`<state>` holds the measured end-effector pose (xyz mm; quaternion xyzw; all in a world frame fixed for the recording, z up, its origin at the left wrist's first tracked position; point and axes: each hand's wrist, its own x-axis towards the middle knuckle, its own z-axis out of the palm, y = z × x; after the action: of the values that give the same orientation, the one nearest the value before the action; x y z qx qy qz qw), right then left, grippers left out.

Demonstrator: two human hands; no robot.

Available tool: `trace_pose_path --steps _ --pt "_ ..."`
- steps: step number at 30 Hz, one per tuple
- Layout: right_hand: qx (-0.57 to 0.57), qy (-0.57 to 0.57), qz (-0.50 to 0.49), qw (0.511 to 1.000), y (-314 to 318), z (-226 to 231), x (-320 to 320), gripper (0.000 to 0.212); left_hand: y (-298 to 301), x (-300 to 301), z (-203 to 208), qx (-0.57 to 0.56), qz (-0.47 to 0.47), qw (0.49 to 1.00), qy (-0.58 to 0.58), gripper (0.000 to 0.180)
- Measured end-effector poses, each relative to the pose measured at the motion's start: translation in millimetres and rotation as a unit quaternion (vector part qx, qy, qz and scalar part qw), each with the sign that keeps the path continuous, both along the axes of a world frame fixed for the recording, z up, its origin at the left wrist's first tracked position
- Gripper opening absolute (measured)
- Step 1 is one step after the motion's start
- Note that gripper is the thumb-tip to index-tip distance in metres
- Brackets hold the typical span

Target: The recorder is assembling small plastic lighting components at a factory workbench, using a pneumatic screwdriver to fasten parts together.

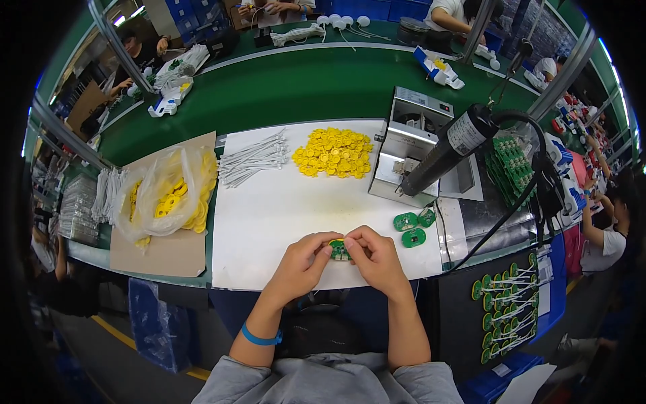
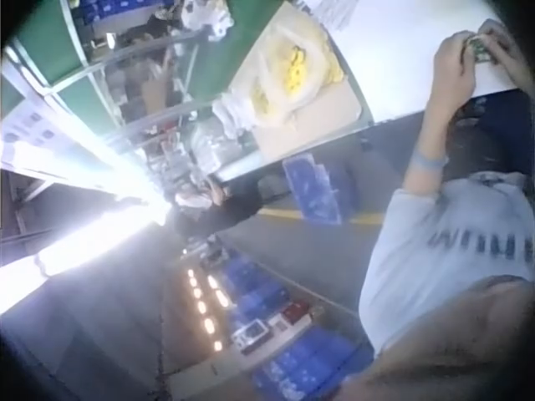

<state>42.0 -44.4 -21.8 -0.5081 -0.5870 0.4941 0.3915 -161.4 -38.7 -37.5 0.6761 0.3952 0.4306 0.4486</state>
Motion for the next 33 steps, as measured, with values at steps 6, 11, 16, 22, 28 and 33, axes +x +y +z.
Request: trace_pose_path --steps 6,11,16,22,28,33 --pt "-0.009 -0.006 -0.006 1.0 0 3 -1 0.016 1 -1 2 -0.024 -0.012 1.0 0.014 0.028" --pt "-0.004 0.02 -0.009 1.0 1 -1 -8 0.015 -1 -8 4 -0.012 -0.004 1.0 -0.01 0.027" --pt "-0.004 0.023 -0.028 0.999 -11 23 -30 0.015 -10 -23 18 0.027 -0.007 1.0 -0.015 0.027" --pt "0.031 0.003 -0.04 0.999 -19 27 -46 0.013 -23 -41 34 0.036 -0.013 0.999 -0.009 0.035" --pt "0.022 0.023 -0.037 0.999 -27 45 -64 0.017 -34 -61 53 0.01 -0.029 1.0 0.007 0.05" --pt "0.001 0.042 -0.052 0.998 -45 52 -78 0.015 -48 -78 62 0.02 -0.038 0.999 0.013 0.053"
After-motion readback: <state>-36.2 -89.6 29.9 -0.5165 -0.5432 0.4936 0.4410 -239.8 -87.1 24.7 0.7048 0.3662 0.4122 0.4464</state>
